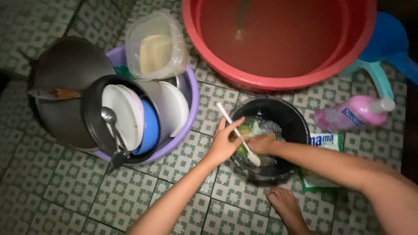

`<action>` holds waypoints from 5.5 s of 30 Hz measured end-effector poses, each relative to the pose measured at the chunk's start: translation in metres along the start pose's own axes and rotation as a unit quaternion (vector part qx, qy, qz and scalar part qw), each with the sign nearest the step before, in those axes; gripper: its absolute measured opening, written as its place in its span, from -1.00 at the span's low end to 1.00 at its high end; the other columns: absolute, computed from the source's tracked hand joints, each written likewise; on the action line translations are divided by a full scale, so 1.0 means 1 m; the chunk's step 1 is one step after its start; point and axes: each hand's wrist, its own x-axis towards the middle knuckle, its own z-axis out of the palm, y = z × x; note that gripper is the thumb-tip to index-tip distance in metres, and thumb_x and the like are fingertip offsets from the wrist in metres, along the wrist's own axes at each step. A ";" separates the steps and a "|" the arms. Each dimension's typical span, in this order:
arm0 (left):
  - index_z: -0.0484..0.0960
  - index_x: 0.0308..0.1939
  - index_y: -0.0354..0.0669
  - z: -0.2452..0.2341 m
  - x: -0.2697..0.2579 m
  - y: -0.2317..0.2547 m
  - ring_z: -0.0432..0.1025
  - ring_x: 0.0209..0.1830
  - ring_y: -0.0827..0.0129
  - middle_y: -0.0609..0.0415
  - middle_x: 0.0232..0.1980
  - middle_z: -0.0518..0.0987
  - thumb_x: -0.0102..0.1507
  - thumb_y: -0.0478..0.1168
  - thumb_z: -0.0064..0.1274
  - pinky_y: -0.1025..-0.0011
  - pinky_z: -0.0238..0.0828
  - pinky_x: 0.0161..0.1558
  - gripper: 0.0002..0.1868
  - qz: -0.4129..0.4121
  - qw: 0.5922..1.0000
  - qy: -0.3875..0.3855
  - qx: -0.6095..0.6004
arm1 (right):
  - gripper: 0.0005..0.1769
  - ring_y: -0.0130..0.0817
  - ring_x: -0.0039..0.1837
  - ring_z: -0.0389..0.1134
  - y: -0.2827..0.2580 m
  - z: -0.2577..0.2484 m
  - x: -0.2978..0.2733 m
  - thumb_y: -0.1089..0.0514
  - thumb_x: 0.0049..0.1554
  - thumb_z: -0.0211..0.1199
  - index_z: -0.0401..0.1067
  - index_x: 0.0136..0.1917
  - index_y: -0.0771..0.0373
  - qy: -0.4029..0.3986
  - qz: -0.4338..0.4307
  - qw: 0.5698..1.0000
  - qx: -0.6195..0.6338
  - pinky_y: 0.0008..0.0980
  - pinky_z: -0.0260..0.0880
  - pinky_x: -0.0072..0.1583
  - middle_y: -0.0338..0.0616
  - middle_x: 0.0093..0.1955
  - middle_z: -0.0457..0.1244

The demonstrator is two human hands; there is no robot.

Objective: The person washes several plates, bowls, and a large pan in a washbasin by hand, using a sponge and dish soap.

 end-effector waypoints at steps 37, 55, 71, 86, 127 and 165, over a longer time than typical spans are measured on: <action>0.58 0.25 -0.20 -0.021 0.000 0.051 0.50 0.10 -0.07 -0.18 0.17 0.53 0.25 -0.52 0.01 0.18 0.47 0.10 -0.53 0.145 0.980 0.050 0.126 | -0.10 0.41 0.59 -0.19 -0.028 0.025 0.019 0.01 0.13 0.11 -0.16 0.61 0.30 0.102 0.094 0.985 -0.100 0.40 -0.14 0.39 0.37 0.62 -0.22; 0.59 0.23 -0.22 -0.020 -0.013 0.040 0.50 0.12 -0.02 -0.12 0.16 0.54 0.25 -0.51 0.04 0.19 0.46 0.12 -0.55 0.147 0.980 0.039 0.126 | 0.06 0.14 0.54 0.09 0.024 -0.019 0.000 0.21 0.00 0.38 -0.16 0.60 0.15 0.072 0.166 0.977 0.110 -0.04 0.20 0.43 0.23 0.57 -0.04; 0.58 0.21 -0.23 -0.018 -0.006 0.039 0.49 0.12 -0.06 -0.18 0.16 0.53 0.24 -0.52 0.04 0.18 0.46 0.12 -0.55 0.165 0.976 0.047 0.131 | -0.57 0.06 0.10 0.47 0.032 0.008 0.023 0.07 0.18 0.17 0.37 0.28 0.26 0.104 0.062 0.993 0.013 -0.01 0.49 0.11 0.20 0.09 0.38; 0.46 0.33 -0.18 -0.020 0.007 0.044 0.47 0.18 -0.10 -0.19 0.24 0.47 0.33 -0.45 -0.06 0.14 0.45 0.13 -0.54 0.076 0.989 0.050 0.120 | -0.60 -0.15 -0.24 0.33 0.107 -0.057 -0.025 0.04 -0.01 0.24 0.61 -0.14 0.46 0.033 0.140 0.890 0.433 -0.11 0.26 -0.20 0.05 -0.27 0.37; 0.45 0.02 -0.28 0.029 0.022 0.108 0.56 -0.29 -0.22 -0.26 -0.28 0.64 0.14 -0.51 -0.08 -0.05 0.49 -0.28 -0.64 0.043 0.967 -0.112 0.223 | -0.18 -0.02 0.35 0.26 0.024 -0.124 -0.207 0.15 -0.13 0.42 0.34 0.43 0.13 0.443 -0.118 0.878 0.135 -0.11 0.19 0.32 0.06 0.37 0.26; 0.45 0.12 -0.32 0.122 0.037 0.074 0.41 0.14 -0.09 -0.21 0.09 0.47 0.27 -0.44 -0.04 0.11 0.34 0.23 -0.68 0.103 0.993 -0.047 0.044 | -0.46 0.10 -0.10 0.41 0.164 -0.018 -0.235 -0.18 0.15 0.45 0.40 -0.06 0.36 0.596 0.286 0.750 0.033 -0.03 0.43 -0.07 0.18 -0.11 0.33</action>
